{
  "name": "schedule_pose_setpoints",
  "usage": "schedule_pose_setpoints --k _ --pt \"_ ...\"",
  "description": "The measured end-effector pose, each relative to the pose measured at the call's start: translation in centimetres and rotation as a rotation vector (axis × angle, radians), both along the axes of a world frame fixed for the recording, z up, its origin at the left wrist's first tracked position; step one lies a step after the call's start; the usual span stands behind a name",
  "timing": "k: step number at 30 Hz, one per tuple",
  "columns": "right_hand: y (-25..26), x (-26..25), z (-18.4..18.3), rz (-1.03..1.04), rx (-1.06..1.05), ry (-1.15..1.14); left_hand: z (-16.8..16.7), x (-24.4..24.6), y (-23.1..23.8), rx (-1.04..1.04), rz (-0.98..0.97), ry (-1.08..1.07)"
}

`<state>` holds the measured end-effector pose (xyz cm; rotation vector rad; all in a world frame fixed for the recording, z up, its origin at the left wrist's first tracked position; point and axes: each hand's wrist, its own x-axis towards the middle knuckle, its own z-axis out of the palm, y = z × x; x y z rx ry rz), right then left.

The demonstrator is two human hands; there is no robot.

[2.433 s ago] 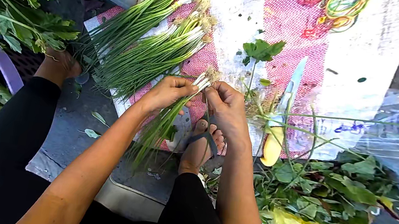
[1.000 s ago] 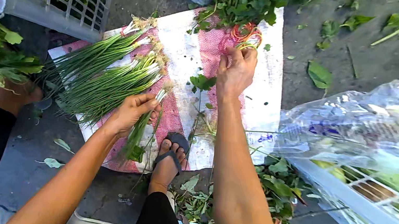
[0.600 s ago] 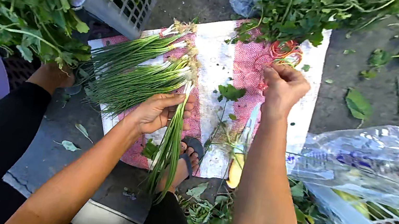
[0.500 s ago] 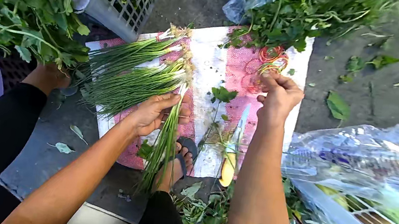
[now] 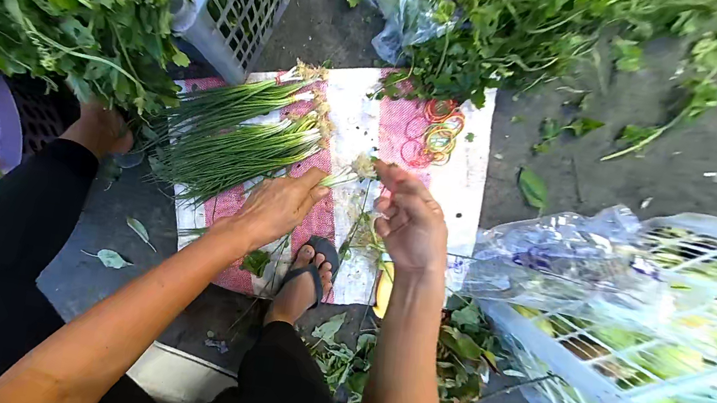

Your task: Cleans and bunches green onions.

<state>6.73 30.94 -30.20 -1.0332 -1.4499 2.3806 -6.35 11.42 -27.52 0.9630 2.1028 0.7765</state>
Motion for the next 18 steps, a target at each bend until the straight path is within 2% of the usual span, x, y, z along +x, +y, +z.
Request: schedule_pose_setpoints --k 3,7,11,14,18 --pt "-3.3 0.1 4.6 0.036 0.217 0.011 2.8 0.2 -1.7 0.032 -0.033 0.208" --pt "-5.4 0.7 12.7 0.221 0.493 0.037 7.3 0.5 -4.4 0.094 -0.104 0.338" --pt "-8.5 0.8 19.6 0.374 0.712 0.021 12.5 1.3 -6.4 0.333 -0.247 0.583" --pt "-11.2 0.9 23.3 0.350 0.716 0.044 16.2 2.3 -7.5 0.533 -0.198 0.723" --pt "-15.7 1.4 25.4 0.082 0.567 0.091 19.2 4.5 -9.5 0.588 0.004 0.685"
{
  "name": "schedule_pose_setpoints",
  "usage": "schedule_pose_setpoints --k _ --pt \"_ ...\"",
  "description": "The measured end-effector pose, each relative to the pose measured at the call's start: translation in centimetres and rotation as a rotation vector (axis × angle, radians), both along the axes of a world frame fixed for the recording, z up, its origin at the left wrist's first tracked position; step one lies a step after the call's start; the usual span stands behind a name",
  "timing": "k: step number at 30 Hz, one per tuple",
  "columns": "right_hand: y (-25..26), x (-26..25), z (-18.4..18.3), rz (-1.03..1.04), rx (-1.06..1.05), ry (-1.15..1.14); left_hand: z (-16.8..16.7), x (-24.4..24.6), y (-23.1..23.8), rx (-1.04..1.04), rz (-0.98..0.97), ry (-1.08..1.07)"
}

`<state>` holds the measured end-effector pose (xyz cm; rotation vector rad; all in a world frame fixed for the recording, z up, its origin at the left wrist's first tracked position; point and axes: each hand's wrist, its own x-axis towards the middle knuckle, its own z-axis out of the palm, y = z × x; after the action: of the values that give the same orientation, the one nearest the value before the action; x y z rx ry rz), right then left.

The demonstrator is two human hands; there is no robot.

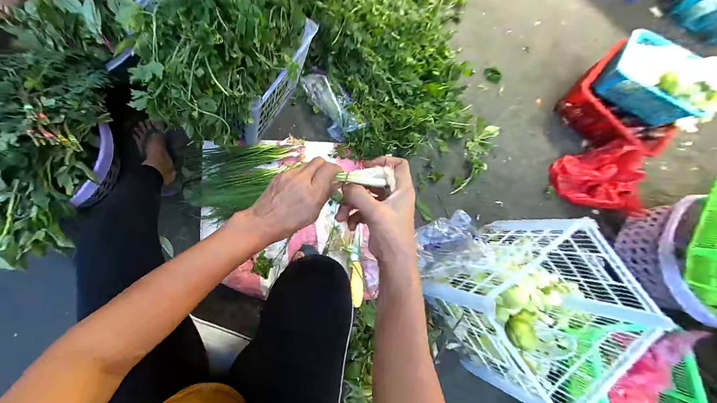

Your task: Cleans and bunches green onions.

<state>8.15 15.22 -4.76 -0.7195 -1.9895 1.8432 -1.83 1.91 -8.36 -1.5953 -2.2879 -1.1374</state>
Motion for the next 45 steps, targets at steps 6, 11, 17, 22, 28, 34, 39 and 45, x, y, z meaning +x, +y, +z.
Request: schedule_pose_setpoints --k 6,11,17,22,28,34,39,45 --pt "-6.8 3.0 0.1 0.014 0.705 0.259 4.5 2.4 -2.9 0.060 0.133 -0.292" --pt "-8.6 5.7 1.9 0.051 0.539 0.418 5.3 3.2 -4.5 0.270 -0.037 -0.755" --pt "-5.8 6.9 5.7 0.038 -1.049 0.755 4.6 4.3 -4.7 0.461 -0.329 -0.919" --pt "-4.0 7.6 6.3 0.132 -0.421 0.689 5.4 0.8 -5.3 0.089 -0.270 0.054" --pt "-6.4 6.9 7.0 0.232 0.552 0.309 6.5 0.8 -4.3 -0.130 -0.141 0.191" --pt "-6.8 5.9 5.4 0.110 0.720 0.263 6.6 2.1 -4.3 0.109 -0.211 -0.344" --pt "-7.0 5.9 5.5 0.071 0.523 0.311 6.9 0.9 -4.0 0.152 -0.418 -0.563" --pt "-7.1 5.7 5.7 0.081 0.680 0.183 6.7 1.4 -3.2 0.161 -0.426 -0.793"
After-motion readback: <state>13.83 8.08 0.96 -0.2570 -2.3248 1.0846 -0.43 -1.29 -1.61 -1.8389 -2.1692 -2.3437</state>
